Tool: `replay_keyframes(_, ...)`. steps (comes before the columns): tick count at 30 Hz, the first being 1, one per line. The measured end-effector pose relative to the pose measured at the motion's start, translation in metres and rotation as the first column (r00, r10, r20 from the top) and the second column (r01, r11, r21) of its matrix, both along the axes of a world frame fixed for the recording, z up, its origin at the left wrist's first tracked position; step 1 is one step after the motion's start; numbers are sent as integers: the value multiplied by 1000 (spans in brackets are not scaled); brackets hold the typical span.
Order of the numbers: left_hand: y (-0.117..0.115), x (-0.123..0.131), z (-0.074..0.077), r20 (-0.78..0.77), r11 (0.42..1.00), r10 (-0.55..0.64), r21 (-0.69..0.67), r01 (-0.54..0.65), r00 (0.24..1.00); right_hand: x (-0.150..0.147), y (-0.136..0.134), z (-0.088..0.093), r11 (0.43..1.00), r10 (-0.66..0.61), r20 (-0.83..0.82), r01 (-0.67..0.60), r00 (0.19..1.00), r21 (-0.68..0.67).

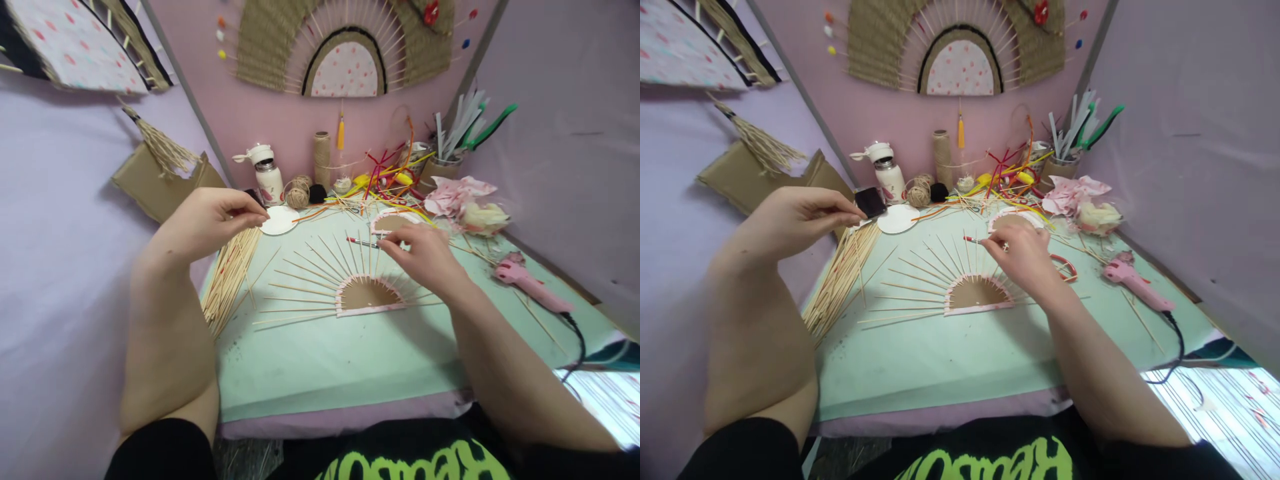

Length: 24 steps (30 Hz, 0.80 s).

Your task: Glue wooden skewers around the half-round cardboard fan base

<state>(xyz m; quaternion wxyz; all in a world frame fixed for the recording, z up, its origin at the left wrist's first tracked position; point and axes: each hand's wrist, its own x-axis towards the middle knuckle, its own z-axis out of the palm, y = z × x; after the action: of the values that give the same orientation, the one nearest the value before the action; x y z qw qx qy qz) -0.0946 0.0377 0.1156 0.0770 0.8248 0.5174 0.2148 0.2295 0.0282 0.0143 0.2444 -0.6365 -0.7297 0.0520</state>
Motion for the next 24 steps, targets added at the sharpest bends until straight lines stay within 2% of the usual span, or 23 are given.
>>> replay_keyframes(4,-7,0,5,33,999,-12,30,11,999,49,-23,7,996,-92,51,91,994,8)
replay_keyframes(7,-11,2,8,47,998,1,55,-4,999,92,-37,9,965,-255,102,260,962,-38)
replay_keyframes(10,-13,4,9,104,994,58,88,-68,993,127,-46,15,850,-471,158,494,868,-182)
replay_keyframes(12,-13,5,8,149,990,85,99,-100,985,143,-49,20,793,-536,216,574,816,-203)
replay_keyframes(14,-12,4,7,167,990,92,94,-109,982,155,-51,24,779,-552,237,596,799,-195)
replay_keyframes(17,-9,1,5,143,997,67,38,-73,987,170,-52,24,792,-523,195,558,830,-248)
replay_keyframes(21,-6,-1,6,109,997,70,7,-71,992,196,-52,12,802,-452,170,483,875,-352)
replay_keyframes(23,-5,-2,6,101,997,73,10,-74,992,207,-50,1,819,-445,202,488,873,-304)
replay_keyframes(24,-4,-2,6,90,997,73,10,-74,993,212,-48,-4,838,-451,226,497,864,-228)
